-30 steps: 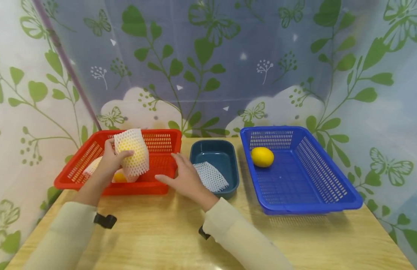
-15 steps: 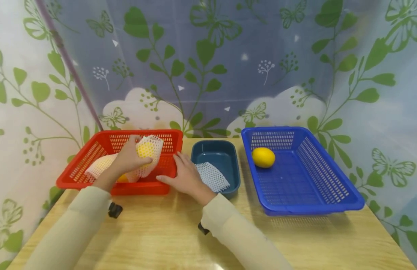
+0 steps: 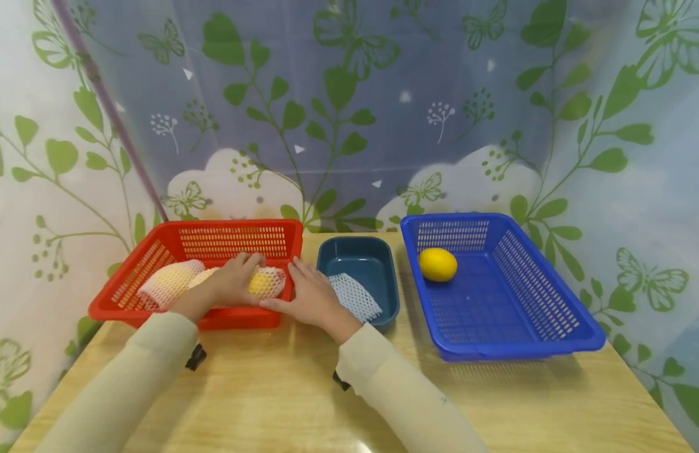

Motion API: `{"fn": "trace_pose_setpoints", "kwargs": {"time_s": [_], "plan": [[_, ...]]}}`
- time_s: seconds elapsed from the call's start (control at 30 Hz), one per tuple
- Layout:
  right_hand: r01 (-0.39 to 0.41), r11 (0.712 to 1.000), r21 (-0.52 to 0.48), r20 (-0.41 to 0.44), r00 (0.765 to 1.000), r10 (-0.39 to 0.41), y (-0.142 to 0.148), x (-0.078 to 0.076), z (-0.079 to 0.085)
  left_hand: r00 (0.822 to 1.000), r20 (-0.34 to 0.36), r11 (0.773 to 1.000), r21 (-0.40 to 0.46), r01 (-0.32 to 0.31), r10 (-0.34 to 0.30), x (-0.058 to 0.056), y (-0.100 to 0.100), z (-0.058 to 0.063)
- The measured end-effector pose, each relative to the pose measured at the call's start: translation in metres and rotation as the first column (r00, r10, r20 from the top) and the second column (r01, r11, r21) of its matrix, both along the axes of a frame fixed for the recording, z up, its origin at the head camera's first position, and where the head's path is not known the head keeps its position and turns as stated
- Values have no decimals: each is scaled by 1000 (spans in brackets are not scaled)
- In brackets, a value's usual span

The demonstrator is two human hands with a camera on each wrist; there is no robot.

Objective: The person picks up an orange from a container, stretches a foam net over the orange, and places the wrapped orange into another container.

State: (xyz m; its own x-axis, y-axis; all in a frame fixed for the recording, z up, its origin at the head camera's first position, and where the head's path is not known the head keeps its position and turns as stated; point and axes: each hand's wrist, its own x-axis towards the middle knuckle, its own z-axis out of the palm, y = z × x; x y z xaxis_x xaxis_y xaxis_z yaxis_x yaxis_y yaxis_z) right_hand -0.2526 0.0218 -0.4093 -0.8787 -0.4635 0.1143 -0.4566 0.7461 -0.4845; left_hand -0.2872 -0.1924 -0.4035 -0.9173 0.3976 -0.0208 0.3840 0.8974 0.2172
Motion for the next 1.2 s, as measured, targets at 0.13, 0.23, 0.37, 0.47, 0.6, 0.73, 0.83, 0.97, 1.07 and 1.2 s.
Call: {"fn": "trace_pose_setpoints", "kwargs": {"time_s": [0.13,0.23,0.37,0.47,0.6,0.73,0.83,0.97,1.07,1.2], "plan": [[-2,1000,-11,-7,1000,2,0,1,0,999,-15,999,-44,31,-32,0,3,-5],[-3,1000,-20,-9,1000,3,0,1,0,1000,-12,998,-55,27,-28,1,4,-5],[-1,1000,-18,0,1000,1,0,1,0,999,1,998,-58,32,-32,3,5,-2],[0,1000,-19,2,1000,0,1,1,0,999,11,998,-58,38,-38,6,7,0],[-2,1000,-27,2,1000,2,1,1,-1,998,13,996,-63,56,-56,7,7,2],[-2,1000,-27,7,1000,2,1,2,-1,997,19,996,-56,70,-69,9,7,3],[2,1000,-17,10,1000,-2,2,2,-1,996,25,996,-35,82,-81,10,7,4],[4,1000,16,5,1000,-4,2,1,-1,994,36,995,-6,101,-101,8,5,4],[3,999,54,-5,1000,-3,2,0,2,993,41,994,6,109,-109,6,4,4],[-3,996,88,-7,1000,4,1,0,5,994,75,996,45,80,-83,5,1,6]]}}
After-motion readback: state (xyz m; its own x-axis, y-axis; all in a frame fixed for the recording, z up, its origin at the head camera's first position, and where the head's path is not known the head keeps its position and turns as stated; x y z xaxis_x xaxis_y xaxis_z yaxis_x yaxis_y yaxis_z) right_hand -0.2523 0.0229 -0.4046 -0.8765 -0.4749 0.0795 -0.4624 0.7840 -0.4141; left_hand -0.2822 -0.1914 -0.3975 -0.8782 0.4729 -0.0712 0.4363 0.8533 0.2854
